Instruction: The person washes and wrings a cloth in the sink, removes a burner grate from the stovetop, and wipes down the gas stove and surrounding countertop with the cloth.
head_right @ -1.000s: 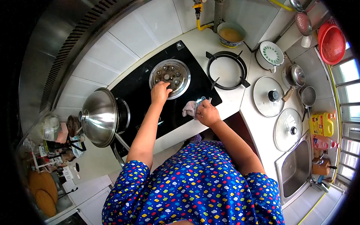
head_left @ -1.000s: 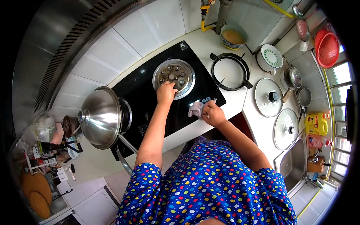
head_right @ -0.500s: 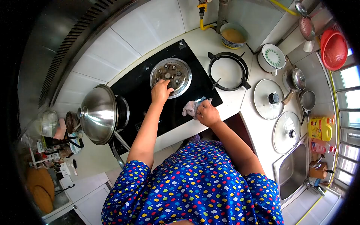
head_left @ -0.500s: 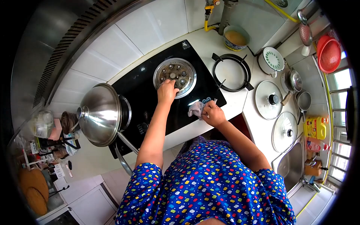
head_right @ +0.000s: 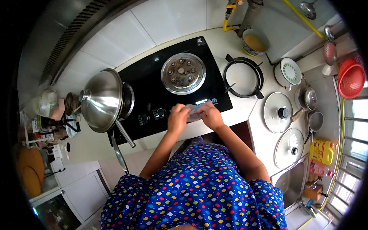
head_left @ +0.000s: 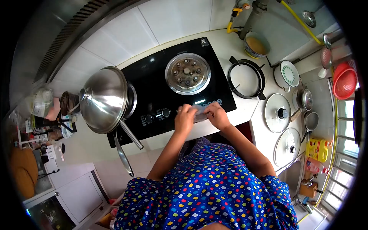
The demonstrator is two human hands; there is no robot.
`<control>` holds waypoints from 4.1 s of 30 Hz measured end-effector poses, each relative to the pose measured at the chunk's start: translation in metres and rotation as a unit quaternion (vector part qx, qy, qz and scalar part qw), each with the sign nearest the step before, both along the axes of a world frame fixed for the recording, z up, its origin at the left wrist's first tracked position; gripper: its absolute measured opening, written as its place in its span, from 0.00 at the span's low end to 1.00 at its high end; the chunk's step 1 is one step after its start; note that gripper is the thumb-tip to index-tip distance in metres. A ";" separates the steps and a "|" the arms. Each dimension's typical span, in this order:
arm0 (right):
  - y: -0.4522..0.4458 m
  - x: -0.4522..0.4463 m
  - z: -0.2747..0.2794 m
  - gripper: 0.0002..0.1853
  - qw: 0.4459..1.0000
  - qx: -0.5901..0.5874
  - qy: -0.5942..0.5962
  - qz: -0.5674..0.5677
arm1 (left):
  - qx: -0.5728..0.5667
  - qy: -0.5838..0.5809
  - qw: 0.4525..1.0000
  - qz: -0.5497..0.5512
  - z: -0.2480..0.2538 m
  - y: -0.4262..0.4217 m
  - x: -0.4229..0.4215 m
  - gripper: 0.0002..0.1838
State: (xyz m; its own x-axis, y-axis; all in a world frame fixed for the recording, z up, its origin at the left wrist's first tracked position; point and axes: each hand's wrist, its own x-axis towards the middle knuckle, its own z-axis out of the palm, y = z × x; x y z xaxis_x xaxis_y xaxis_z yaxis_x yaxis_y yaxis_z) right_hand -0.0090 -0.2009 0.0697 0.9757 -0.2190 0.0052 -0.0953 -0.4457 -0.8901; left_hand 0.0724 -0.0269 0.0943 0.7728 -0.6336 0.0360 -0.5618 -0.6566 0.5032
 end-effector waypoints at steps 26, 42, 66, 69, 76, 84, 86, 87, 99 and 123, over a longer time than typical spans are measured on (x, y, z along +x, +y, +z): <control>-0.045 -0.078 -0.007 0.09 0.991 -0.068 0.118 0.005 | 0.004 -0.171 0.984 -0.039 -0.048 -0.063 -0.001 0.25; -0.018 -0.075 0.027 0.06 0.961 -0.129 0.171 0.175 | 0.158 -0.138 0.904 0.374 -0.033 0.123 -0.035 0.34; -0.132 -0.024 0.014 0.20 0.908 -0.394 0.021 -0.142 | -0.094 0.260 0.953 0.120 -0.027 -0.025 -0.044 0.23; -0.136 -0.011 0.005 0.16 0.900 -0.413 0.073 -0.119 | -0.256 0.337 0.894 0.150 -0.035 -0.007 -0.034 0.20; -0.146 -0.005 -0.002 0.05 0.893 -0.431 0.116 -0.061 | -0.319 0.314 0.877 0.176 -0.053 0.018 -0.035 0.16; -0.147 -0.001 0.023 0.03 0.894 -0.442 0.066 -0.039 | -0.270 0.227 0.918 0.178 -0.022 0.042 -0.041 0.15; -0.147 0.002 0.037 0.04 0.897 -0.437 0.062 -0.028 | -0.269 0.187 0.928 0.175 -0.023 0.049 -0.041 0.15; -0.146 0.004 0.046 0.05 0.898 -0.434 0.061 -0.029 | -0.272 0.187 0.927 0.177 -0.025 0.052 -0.041 0.15; -0.123 0.020 0.100 0.11 0.938 -0.341 0.045 -0.037 | -0.330 0.150 0.912 0.189 -0.003 0.037 -0.028 0.14; -0.098 -0.043 0.005 0.05 0.915 -0.362 -0.021 -0.175 | 0.063 -0.011 0.945 0.320 -0.024 -0.004 0.297 0.18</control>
